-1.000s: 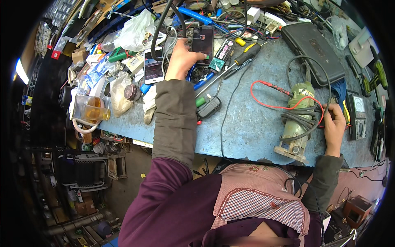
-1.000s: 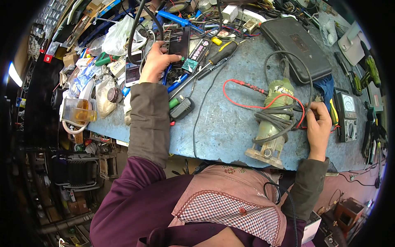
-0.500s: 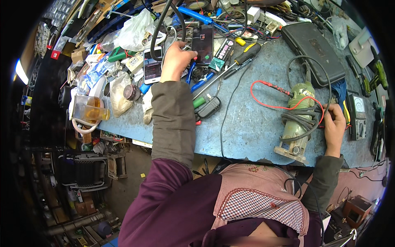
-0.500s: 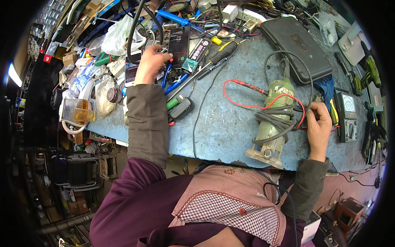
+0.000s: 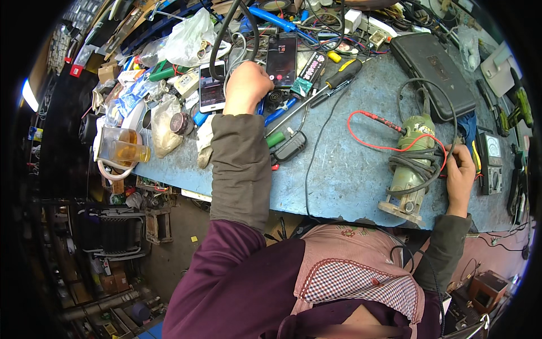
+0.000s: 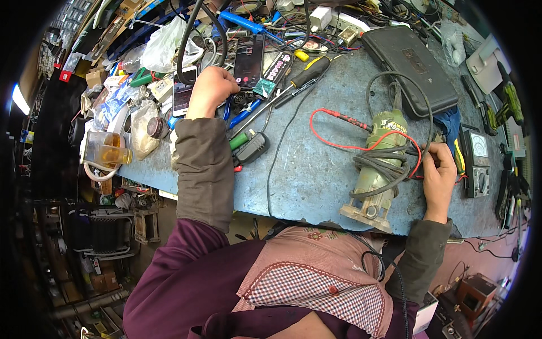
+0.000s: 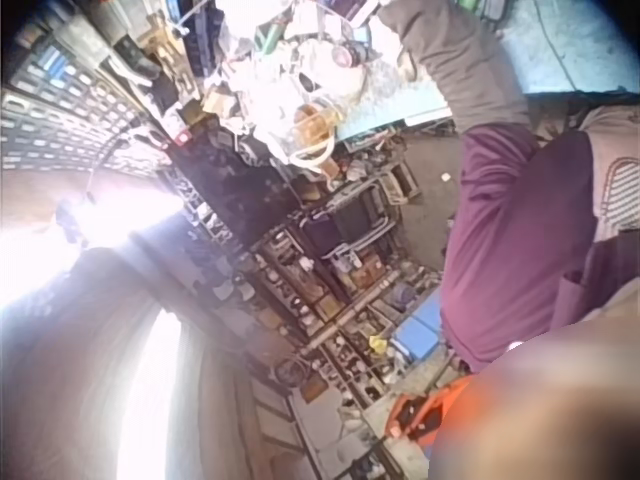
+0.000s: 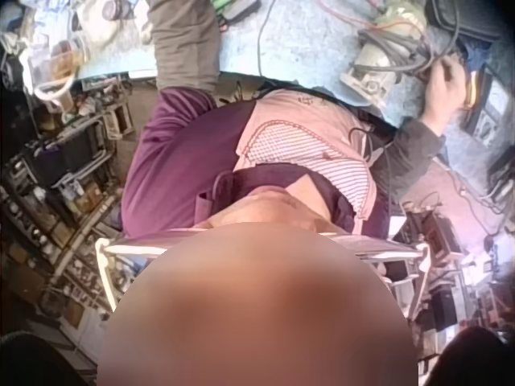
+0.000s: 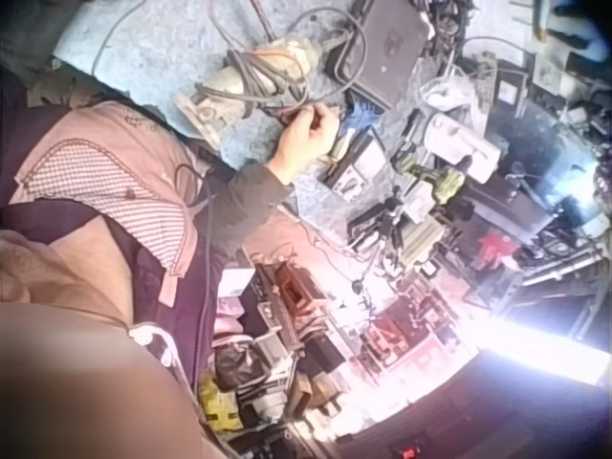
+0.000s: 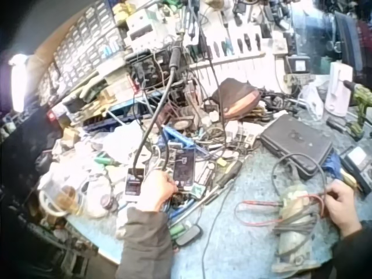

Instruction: The person cleans a green angle grinder with a blue cloth, then uses a multimeter to test the tool's electrical continuity. They manipulate the grinder's cord and body while checking readings on the multimeter.

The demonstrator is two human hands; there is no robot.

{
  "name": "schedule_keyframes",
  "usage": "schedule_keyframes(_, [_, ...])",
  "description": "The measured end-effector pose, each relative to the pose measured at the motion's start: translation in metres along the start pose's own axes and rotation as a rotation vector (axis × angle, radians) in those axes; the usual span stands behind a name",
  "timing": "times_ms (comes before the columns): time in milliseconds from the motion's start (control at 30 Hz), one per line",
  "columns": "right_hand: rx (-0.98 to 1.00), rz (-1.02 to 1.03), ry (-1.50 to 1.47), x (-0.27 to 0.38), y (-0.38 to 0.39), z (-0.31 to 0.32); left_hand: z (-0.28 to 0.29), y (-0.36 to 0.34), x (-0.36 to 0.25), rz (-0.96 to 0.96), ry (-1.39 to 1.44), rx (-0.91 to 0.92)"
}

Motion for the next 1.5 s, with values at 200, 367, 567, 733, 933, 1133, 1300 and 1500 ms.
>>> schedule_keyframes(200, [0.018, 0.022, 0.086, 0.0, 0.0, 0.002, 0.003, 0.002, 0.006, -0.002, 0.057, 0.191])
schedule_keyframes(367, [0.01, 0.014, 0.026, -0.001, -0.001, 0.002, 0.002, -0.007, 0.019, 0.063, 0.324, -0.139])
schedule_keyframes(567, [0.009, 0.007, 0.034, -0.001, 0.0, 0.001, -0.019, -0.021, 0.018, 0.073, 0.403, -0.154])
schedule_keyframes(733, [0.006, 0.0, 0.034, -0.003, 0.0, 0.002, -0.024, -0.021, 0.006, 0.095, 0.303, -0.093])
schedule_keyframes(933, [0.007, 0.018, 0.028, -0.004, -0.001, 0.002, -0.031, -0.027, 0.009, 0.072, 0.319, -0.136])
schedule_keyframes(1133, [0.018, 0.016, 0.062, -0.003, 0.0, 0.004, -0.001, -0.009, 0.005, 0.201, 0.731, -0.107])
schedule_keyframes(1300, [0.022, 0.018, 0.062, 0.0, -0.001, 0.001, -0.006, -0.013, 0.009, 0.169, 0.7, -0.126])
schedule_keyframes(1500, [-0.004, 0.015, 0.054, 0.009, -0.002, -0.002, -0.018, -0.024, 0.012, 0.073, 0.541, -0.138])
Point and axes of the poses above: each hand's wrist, its own y-axis away from the middle knuckle, its own z-axis out of the back of the hand, x = y × z, the point moved 5 cm from there along -y, towards the middle knuckle, and after that the axes turned 13 degrees about -y, right-handed, at the moved point
